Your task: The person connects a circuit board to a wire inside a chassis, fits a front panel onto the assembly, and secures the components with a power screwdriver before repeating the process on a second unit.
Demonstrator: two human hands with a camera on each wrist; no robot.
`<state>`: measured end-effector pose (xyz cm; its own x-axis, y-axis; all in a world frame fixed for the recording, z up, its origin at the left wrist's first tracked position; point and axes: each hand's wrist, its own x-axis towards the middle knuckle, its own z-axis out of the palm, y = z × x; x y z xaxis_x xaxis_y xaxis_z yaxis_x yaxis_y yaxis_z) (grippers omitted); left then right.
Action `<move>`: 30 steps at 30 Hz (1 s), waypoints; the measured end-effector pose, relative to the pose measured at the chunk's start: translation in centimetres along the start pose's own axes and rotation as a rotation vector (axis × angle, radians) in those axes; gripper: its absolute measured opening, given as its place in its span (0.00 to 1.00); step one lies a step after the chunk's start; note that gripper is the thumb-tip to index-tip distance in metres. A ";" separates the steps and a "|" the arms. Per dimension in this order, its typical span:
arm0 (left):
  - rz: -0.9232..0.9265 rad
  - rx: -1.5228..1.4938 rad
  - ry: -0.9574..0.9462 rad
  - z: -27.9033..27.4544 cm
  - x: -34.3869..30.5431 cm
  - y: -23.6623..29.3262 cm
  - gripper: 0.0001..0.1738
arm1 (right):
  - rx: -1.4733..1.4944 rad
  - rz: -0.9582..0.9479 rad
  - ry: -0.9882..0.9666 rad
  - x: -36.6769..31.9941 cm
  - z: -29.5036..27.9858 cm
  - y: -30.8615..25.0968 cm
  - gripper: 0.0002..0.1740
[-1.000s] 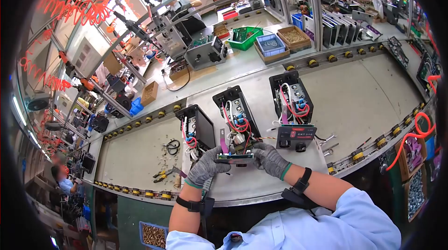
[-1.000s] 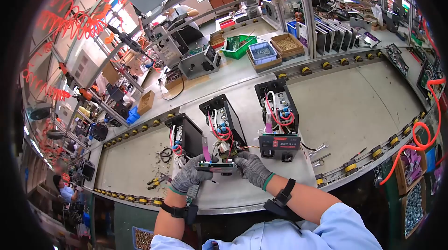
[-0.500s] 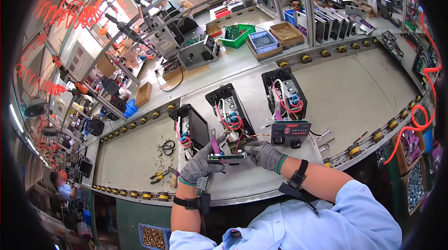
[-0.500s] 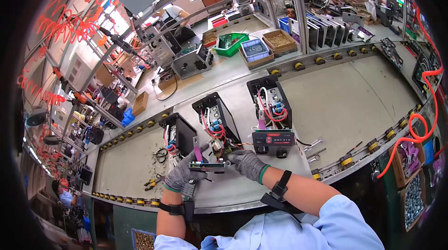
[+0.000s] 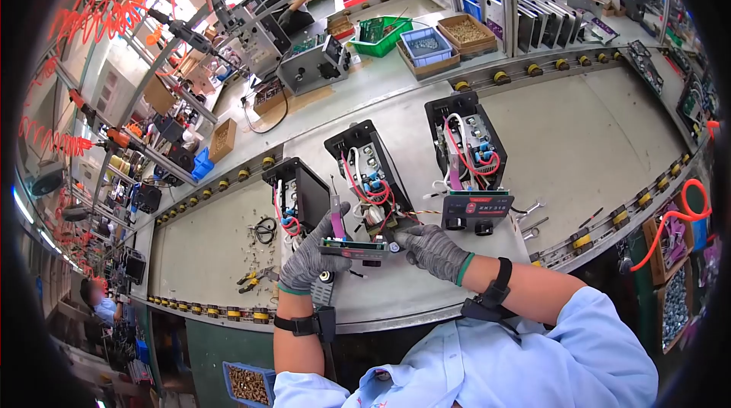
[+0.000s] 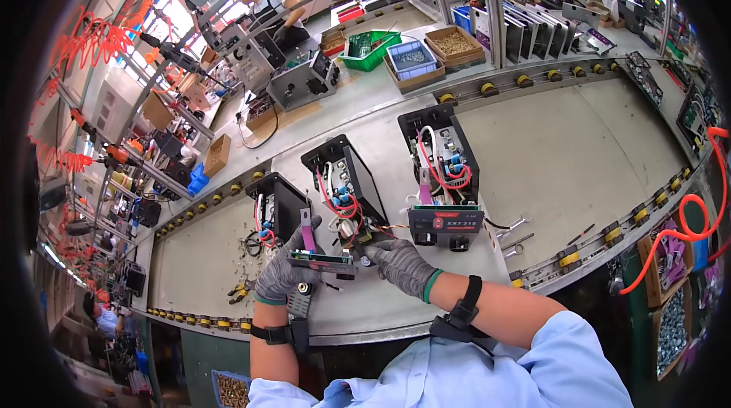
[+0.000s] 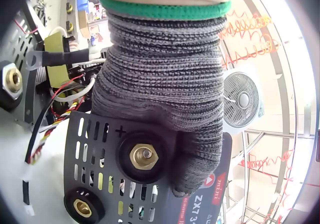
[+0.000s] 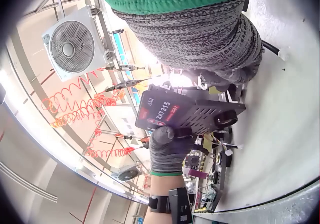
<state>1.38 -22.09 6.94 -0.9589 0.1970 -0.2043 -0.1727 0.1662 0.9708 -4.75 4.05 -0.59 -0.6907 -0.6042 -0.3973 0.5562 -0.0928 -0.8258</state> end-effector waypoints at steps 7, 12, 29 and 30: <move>0.029 -0.301 0.019 1.1 1.1 -0.3 0.66 | -0.075 -0.026 -0.050 -0.2 -0.4 -1.6 0.17; 0.021 -0.628 0.113 3.2 1.1 0.3 0.49 | -0.015 0.131 -0.248 1.6 -1.1 -0.8 0.15; -0.056 -0.819 0.179 2.9 1.6 -1.9 0.32 | 0.098 0.139 -0.283 1.8 -2.0 0.5 0.16; -0.056 -0.832 0.191 3.0 1.6 -2.0 0.32 | 0.090 0.154 -0.288 1.8 -1.9 0.4 0.16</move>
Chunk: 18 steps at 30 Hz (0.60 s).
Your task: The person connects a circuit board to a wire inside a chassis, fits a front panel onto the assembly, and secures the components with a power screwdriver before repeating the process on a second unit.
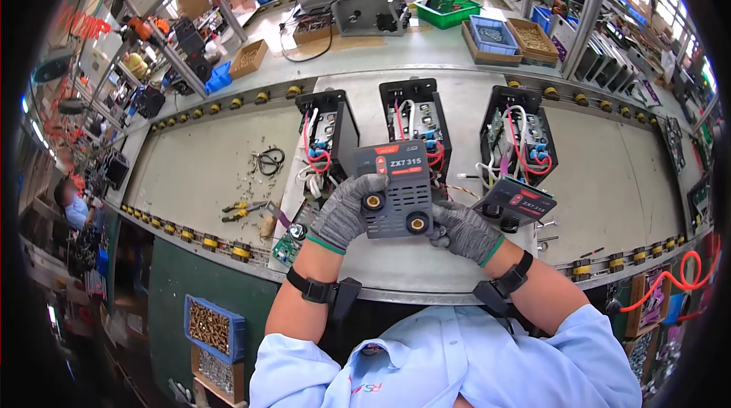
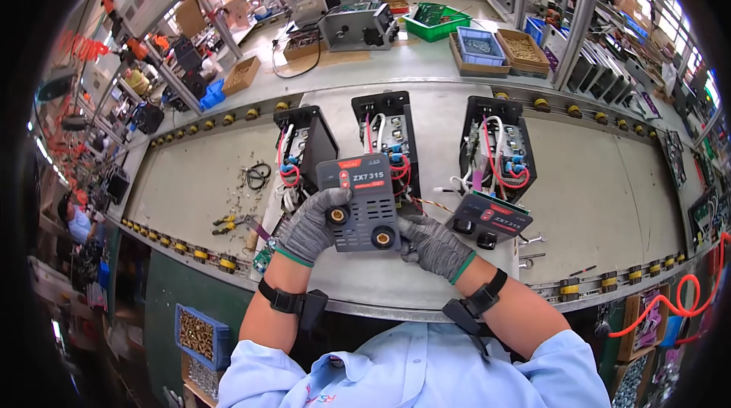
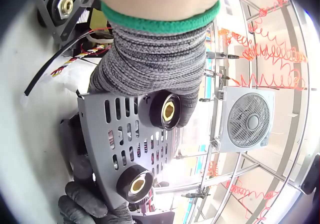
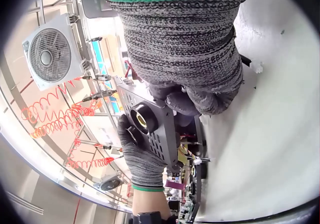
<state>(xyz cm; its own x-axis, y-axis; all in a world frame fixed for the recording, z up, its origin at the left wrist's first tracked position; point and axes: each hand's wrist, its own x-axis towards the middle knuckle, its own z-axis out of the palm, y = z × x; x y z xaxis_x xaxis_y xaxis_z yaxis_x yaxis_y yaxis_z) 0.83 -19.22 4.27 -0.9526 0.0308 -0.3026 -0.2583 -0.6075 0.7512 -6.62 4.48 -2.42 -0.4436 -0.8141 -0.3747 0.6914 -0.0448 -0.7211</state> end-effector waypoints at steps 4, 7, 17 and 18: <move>0.027 -0.030 -0.034 0.1 -0.2 -0.2 0.30 | 0.076 0.051 -0.045 -0.9 0.5 -0.6 0.17; 0.000 -0.040 -0.027 -0.1 -0.4 -0.6 0.29 | 0.128 0.037 -0.032 -1.3 0.1 -0.5 0.18; -0.004 -0.062 0.014 0.1 -0.7 -0.8 0.28 | 0.021 -0.053 -0.043 -1.3 0.9 -1.3 0.25; 0.001 -0.068 -0.004 0.3 -0.8 -0.6 0.28 | 0.023 -0.064 -0.038 -1.0 0.8 -1.4 0.25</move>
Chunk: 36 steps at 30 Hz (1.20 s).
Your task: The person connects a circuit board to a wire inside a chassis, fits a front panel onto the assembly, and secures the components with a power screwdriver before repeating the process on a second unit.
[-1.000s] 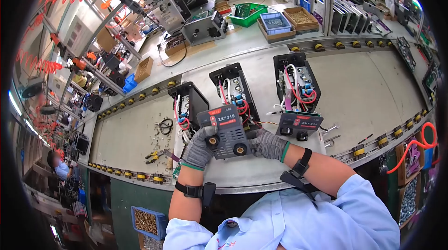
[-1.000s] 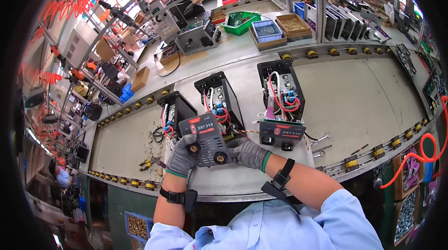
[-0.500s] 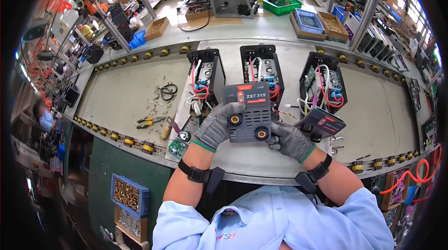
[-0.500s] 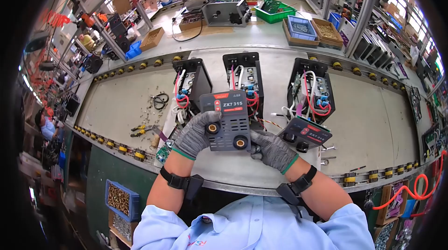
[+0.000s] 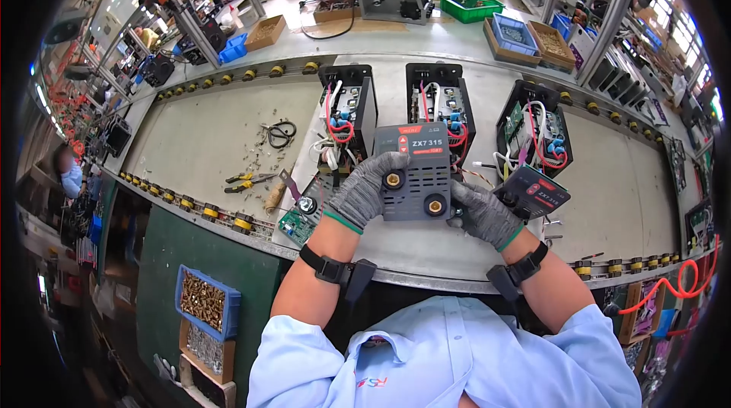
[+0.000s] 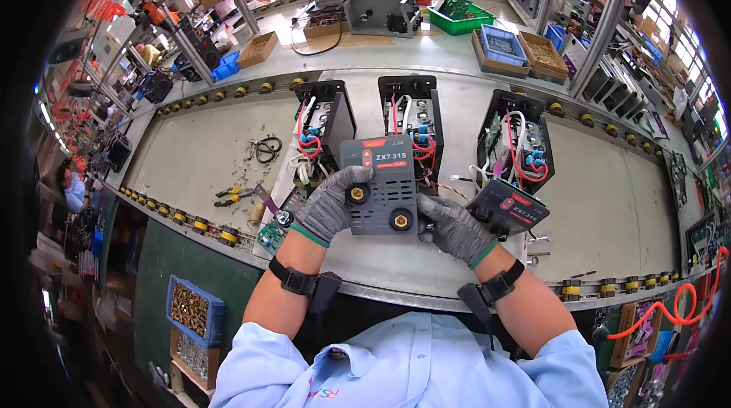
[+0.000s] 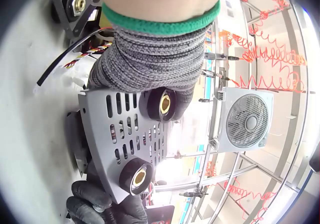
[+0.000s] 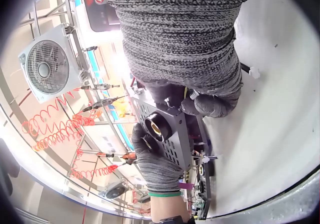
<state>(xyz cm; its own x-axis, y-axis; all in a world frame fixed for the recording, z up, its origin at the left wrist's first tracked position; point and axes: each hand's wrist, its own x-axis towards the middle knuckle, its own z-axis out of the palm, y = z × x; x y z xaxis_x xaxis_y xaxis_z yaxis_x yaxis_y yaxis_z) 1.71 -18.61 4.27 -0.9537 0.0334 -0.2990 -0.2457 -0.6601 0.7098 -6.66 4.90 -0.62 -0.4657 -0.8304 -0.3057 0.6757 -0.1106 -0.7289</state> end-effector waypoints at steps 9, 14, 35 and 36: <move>-0.018 0.028 0.024 -2.0 0.6 0.4 0.28 | -0.447 -0.172 0.041 2.4 0.1 0.5 0.31; -0.035 0.029 -0.011 -0.2 -3.0 1.1 0.27 | -0.380 -0.056 0.021 0.0 2.1 1.5 0.30; 0.002 -0.025 0.027 -0.4 -3.8 -1.2 0.33 | -0.091 0.145 0.089 -1.1 0.4 3.2 0.16; 0.002 -0.026 0.029 -0.6 -3.7 -1.3 0.33 | -0.091 0.147 0.088 -1.2 0.7 3.2 0.16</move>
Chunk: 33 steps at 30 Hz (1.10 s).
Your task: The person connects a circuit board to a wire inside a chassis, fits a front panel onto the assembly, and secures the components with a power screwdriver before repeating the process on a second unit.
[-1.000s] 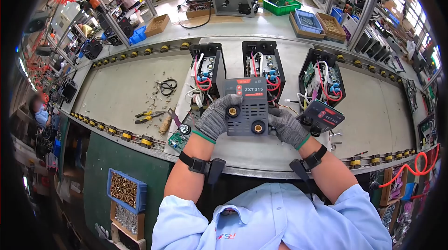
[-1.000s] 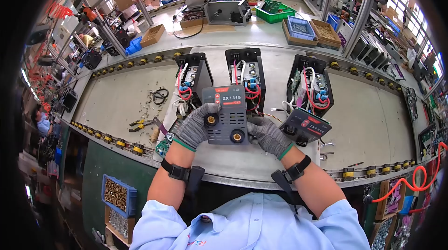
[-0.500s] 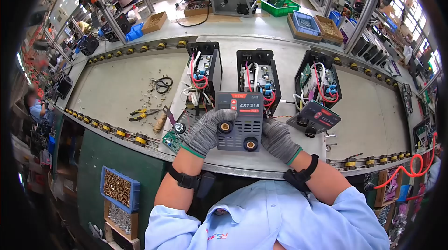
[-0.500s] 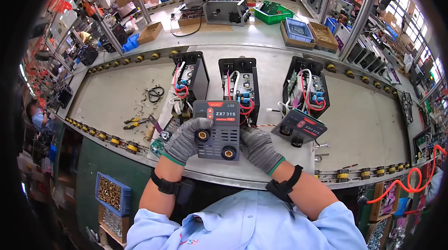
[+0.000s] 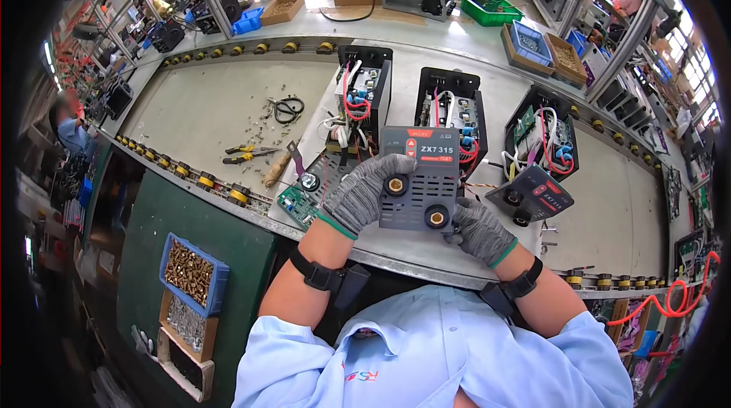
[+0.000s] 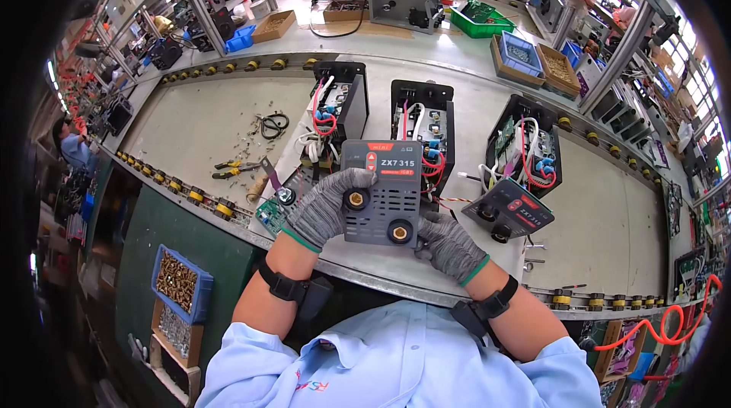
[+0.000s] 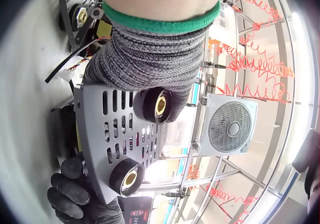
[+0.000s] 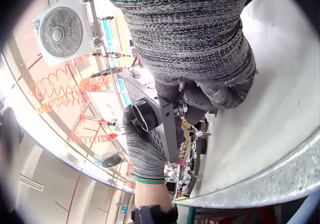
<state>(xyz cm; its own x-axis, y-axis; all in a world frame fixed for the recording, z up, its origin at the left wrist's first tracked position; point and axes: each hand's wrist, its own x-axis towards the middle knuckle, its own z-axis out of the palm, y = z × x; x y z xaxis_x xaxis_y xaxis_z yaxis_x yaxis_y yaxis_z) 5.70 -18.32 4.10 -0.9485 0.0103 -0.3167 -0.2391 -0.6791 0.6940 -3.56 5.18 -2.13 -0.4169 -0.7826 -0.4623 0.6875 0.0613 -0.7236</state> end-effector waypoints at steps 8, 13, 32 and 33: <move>-0.012 -0.037 -0.019 -0.1 0.4 -0.9 0.33 | -0.239 -0.141 0.058 -0.5 0.5 -0.2 0.19; 0.008 -0.007 0.029 0.4 -0.3 -1.0 0.29 | -0.057 -0.084 0.072 -1.5 1.2 -0.7 0.23; -0.018 -0.053 -0.028 0.4 0.6 -1.0 0.32 | 0.498 -0.173 -0.286 1.0 -0.4 4.7 0.28; 0.020 -0.043 -0.036 0.1 1.0 -1.3 0.30 | 0.503 -0.178 -0.184 0.0 1.3 3.7 0.27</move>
<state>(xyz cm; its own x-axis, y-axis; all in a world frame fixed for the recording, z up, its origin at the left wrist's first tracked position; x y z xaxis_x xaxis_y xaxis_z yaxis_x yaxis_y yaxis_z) 5.08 -17.32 2.94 -0.9601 0.0220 -0.2789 -0.2113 -0.7105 0.6713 -0.26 4.57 -4.09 -0.4727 -0.8516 -0.2263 0.8338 -0.3491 -0.4277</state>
